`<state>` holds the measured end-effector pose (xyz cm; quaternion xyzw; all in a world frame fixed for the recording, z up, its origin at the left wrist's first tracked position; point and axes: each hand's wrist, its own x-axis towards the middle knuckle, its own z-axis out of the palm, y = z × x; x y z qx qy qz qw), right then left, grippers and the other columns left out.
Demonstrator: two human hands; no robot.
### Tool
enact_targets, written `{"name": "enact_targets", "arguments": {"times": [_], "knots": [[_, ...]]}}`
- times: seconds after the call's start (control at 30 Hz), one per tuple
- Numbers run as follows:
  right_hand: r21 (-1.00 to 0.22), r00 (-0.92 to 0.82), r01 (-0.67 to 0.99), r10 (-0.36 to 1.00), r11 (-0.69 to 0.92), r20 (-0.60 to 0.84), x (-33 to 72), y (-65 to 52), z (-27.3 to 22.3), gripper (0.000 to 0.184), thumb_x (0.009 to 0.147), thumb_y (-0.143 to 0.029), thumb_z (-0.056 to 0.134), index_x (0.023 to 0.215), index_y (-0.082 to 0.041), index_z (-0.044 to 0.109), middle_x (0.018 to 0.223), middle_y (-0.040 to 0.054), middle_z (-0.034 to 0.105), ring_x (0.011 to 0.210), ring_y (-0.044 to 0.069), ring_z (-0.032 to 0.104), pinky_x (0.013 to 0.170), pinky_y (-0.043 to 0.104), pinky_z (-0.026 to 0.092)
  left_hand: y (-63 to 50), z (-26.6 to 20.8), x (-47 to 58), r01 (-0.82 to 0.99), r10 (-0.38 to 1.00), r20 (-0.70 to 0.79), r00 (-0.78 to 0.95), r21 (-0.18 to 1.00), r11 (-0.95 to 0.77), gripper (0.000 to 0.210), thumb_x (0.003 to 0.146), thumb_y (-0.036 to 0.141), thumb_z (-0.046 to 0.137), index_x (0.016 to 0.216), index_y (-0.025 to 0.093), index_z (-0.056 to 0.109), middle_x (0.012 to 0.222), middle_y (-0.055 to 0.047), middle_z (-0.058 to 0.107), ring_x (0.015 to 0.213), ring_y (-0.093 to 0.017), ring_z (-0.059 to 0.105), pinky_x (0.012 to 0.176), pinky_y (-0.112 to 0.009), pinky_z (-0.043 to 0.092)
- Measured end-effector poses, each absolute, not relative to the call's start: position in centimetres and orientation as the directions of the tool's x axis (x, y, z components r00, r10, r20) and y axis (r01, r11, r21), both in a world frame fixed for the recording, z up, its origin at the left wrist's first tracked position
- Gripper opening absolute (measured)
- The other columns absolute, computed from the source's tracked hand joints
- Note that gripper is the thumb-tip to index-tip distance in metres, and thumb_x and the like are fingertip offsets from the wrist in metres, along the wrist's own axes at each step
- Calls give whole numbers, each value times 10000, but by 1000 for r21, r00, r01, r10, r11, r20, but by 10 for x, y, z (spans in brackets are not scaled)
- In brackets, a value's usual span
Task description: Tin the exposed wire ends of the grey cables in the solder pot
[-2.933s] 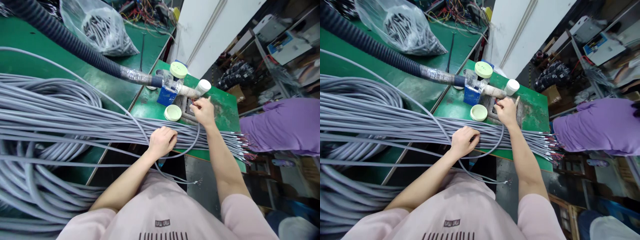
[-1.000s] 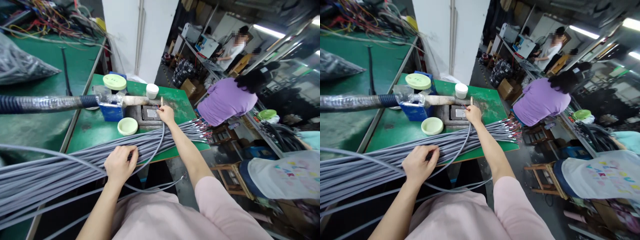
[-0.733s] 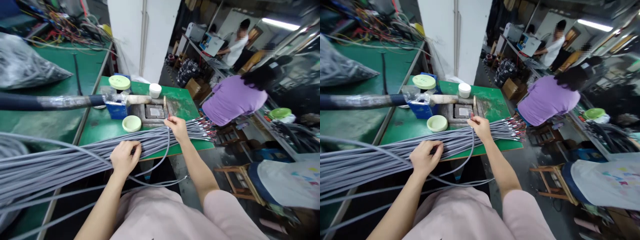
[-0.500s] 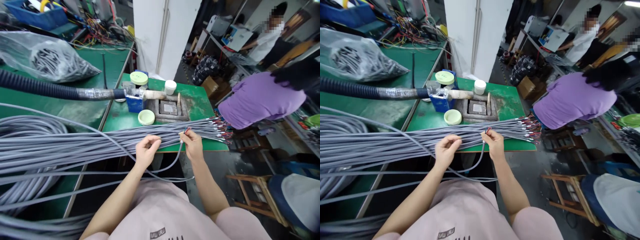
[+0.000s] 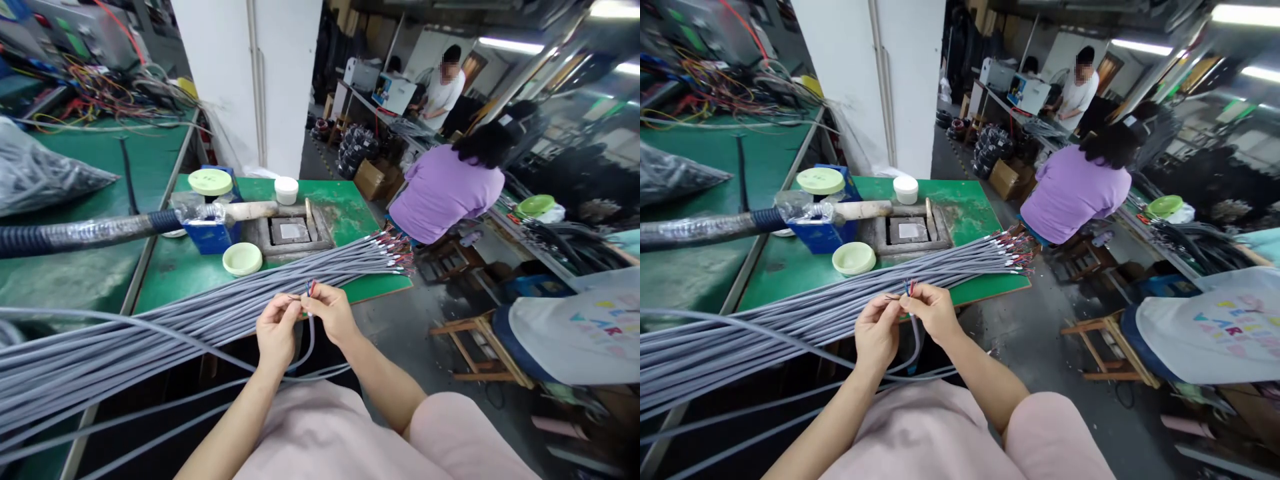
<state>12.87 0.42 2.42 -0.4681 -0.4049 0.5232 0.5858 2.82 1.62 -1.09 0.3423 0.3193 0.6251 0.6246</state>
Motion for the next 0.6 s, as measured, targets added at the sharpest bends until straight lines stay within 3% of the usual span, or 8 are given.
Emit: {"name": "enact_targets", "arguments": {"times": [0.23,0.37,0.5,0.6], "knots": [[-968,103,-250,994,-14,-41,129,6,22,262,638,-393,756,598,-194,590,604,-28,595,560,109,511,591,267,436,17,-17,25,-482,995,89,38,874,-60,161,733,324,709,755,179,643,722,9,575,606,-80,549,566,-191,497],[-955,53,-293,997,-38,-56,125,2,19,267,616,-388,779,720,-211,609,631,-49,587,548,97,518,571,256,452,21,-14,21,-407,987,163,3,901,-147,162,790,321,655,740,180,592,719,13,554,602,-80,529,567,-195,473],[-970,22,-241,999,-38,-45,120,-6,9,232,727,-412,698,769,-197,621,599,-45,582,503,83,512,515,231,420,23,-14,14,-332,963,234,-133,905,-266,139,813,289,631,752,181,567,729,21,521,602,-74,503,569,-199,444],[-960,90,-281,995,-16,-43,118,-11,2,222,784,-409,648,763,-191,612,544,-56,548,420,61,450,434,209,345,19,-15,11,-179,906,392,-160,891,-417,50,804,223,635,778,188,611,737,11,542,665,-97,532,612,-222,446]]}}
